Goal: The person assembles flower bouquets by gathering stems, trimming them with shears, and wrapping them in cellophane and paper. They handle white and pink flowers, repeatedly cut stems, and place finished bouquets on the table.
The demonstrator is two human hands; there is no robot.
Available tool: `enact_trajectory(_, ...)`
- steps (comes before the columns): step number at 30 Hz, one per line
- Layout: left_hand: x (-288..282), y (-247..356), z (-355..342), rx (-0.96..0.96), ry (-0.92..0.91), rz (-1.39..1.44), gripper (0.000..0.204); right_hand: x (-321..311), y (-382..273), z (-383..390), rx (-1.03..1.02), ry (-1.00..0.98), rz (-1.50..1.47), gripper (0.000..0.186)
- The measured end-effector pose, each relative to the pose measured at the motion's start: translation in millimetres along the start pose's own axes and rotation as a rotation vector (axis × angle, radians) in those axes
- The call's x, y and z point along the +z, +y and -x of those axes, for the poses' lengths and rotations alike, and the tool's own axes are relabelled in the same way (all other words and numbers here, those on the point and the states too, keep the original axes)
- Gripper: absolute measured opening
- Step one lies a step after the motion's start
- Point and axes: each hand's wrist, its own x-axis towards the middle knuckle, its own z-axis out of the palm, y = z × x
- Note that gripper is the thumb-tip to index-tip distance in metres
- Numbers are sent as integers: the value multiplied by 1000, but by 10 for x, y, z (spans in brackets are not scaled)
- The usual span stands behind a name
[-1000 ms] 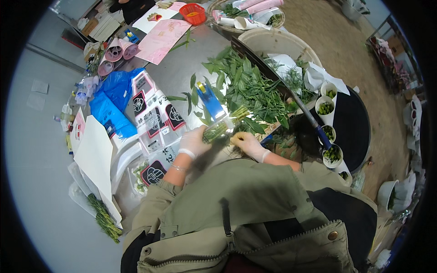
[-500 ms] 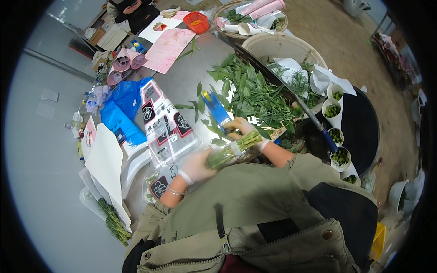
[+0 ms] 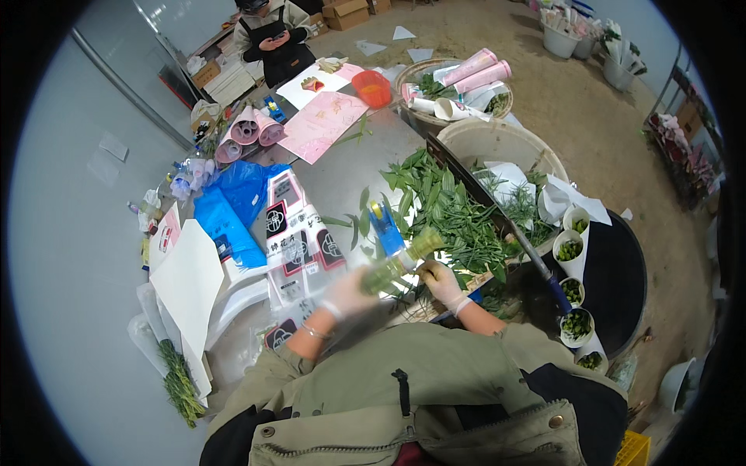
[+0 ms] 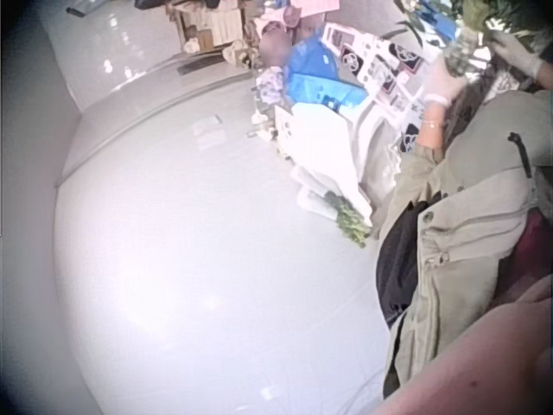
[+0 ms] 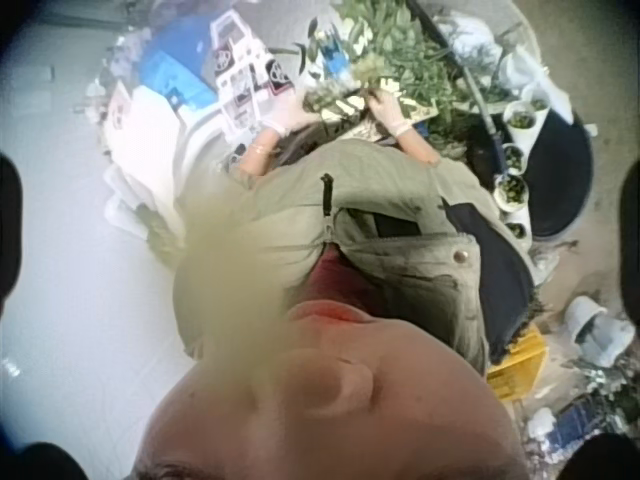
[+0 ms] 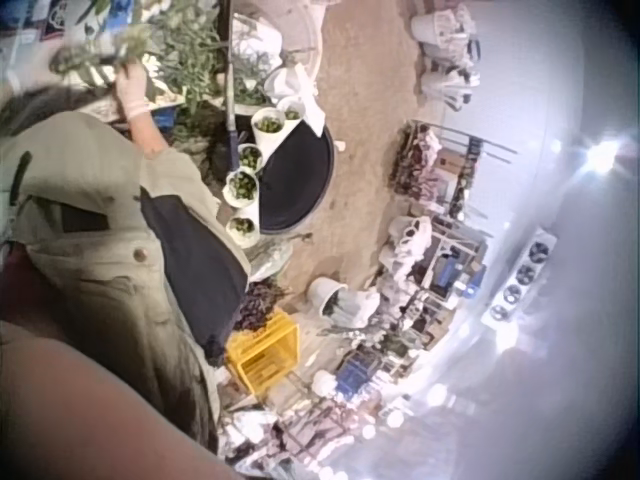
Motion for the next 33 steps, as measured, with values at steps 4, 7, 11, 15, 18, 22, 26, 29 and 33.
enact_trajectory(4,-94,-69,-137,-69,223,-142,46,235,-689,57,-55,84,-24,16)
enact_trajectory(7,27,-57,-123,-48,220,-249,50,394,-1062,-60,57,90,-286,23)
enact_trajectory(11,79,-50,85,48,302,-334,53,501,-1212,-8,197,38,-662,37)
enact_trajectory(15,9,-124,335,63,279,-325,46,703,-1233,278,104,-24,-662,48)
enact_trajectory(18,57,-216,563,144,200,-389,42,989,-1339,532,-209,304,431,38)
enact_trajectory(22,342,-295,941,291,30,-441,46,1180,-1537,1042,119,225,1139,18)
enact_trajectory(26,523,-385,1214,345,-97,-443,46,1368,-1681,1545,274,247,1232,18)
enact_trajectory(29,614,-427,1387,496,-141,-447,42,1294,-1654,1901,172,396,1313,38)
enact_trajectory(33,713,-374,1600,554,-356,-477,44,1127,-1431,2329,-334,398,1363,35)
